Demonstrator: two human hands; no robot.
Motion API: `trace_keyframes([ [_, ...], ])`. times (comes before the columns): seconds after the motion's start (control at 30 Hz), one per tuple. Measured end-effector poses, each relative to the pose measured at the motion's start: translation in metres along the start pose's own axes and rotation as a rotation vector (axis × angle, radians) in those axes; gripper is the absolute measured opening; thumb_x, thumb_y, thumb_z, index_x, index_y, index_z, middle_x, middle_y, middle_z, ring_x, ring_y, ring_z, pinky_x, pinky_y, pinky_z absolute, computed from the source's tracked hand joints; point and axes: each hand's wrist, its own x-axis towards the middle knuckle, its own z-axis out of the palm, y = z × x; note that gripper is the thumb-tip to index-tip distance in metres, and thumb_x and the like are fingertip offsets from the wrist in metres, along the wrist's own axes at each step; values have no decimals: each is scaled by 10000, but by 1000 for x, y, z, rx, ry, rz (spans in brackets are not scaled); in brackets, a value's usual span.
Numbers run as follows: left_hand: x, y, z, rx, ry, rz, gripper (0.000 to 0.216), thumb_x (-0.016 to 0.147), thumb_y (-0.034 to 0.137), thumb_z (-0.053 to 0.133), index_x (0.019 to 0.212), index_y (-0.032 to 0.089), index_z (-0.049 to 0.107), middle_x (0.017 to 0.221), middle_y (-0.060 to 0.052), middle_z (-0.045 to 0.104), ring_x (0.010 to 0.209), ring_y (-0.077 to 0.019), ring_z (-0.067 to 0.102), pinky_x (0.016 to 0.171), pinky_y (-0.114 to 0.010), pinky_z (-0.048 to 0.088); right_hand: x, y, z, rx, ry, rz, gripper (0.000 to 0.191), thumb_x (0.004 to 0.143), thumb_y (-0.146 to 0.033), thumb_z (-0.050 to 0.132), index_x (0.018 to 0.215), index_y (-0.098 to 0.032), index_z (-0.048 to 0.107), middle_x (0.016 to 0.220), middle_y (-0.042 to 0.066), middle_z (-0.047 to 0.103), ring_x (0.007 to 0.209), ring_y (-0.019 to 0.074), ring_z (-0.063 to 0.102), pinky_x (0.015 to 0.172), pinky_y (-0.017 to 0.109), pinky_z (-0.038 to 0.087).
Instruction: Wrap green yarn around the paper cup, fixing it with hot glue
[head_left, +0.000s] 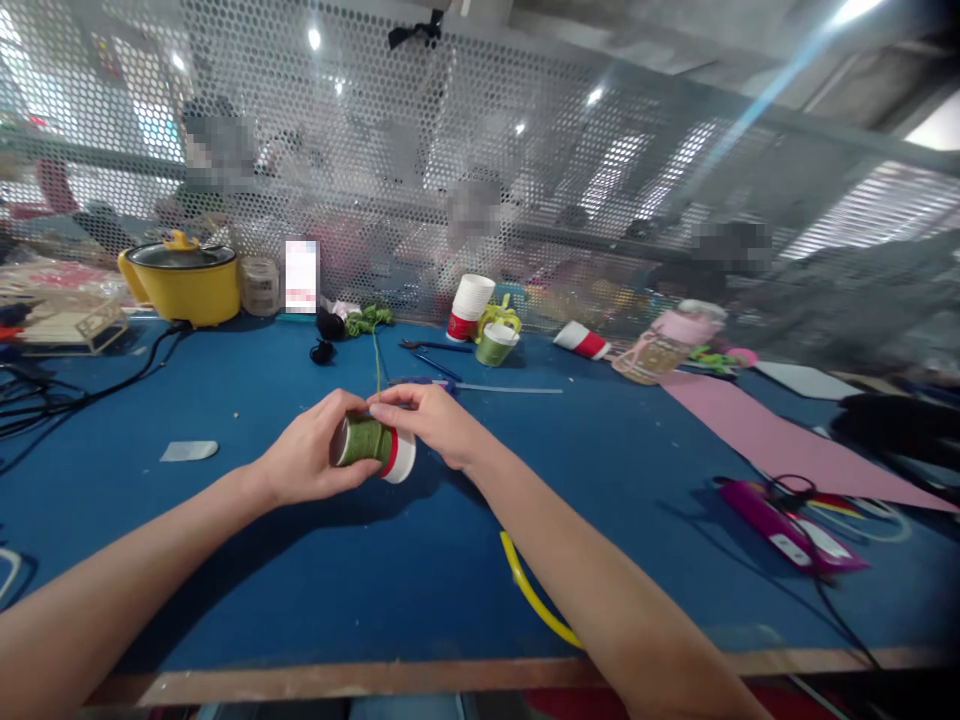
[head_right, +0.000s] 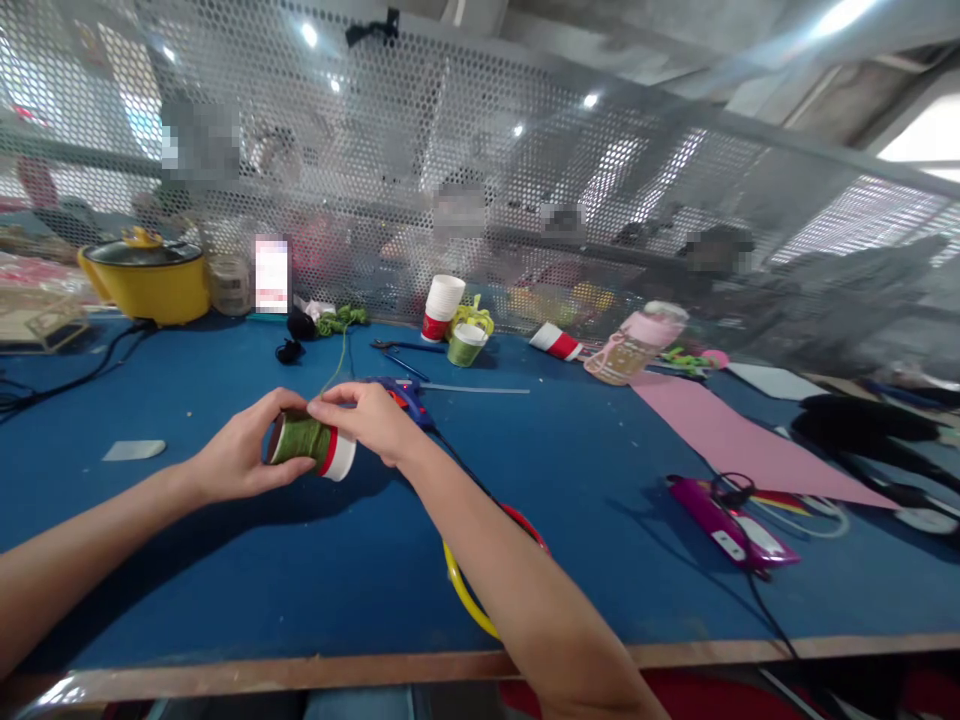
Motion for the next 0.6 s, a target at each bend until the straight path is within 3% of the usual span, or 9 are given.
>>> trace_keyframes([
  [0.23,1,0,1,-146,-55,-201,383,718,398,566,983,163,421,912,-65,546,758,-181,546,660,-310,458,-5,1,-3,120,162,-128,181,647,-325,659,696,-167,585,668,-23,560,632,91,487,680,265,394],
  [0.4,2,2,-1,-264,-148,-395,366,777,486,465,943,160,472,743,-7,541,617,-141,492,546,-257,407,-6,3,-8,128,266,-183,176,692,-334,613,708,-171,548,696,-10,575,642,92,490,676,267,398],
  [0.6,3,2,-1,-296,-207,-447,385,790,524,438,909,162,494,675,15,527,577,-131,463,522,-242,377,-4,6,-10,52,290,-200,179,715,-341,588,707,-174,524,673,-8,575,624,96,494,653,260,402],
])
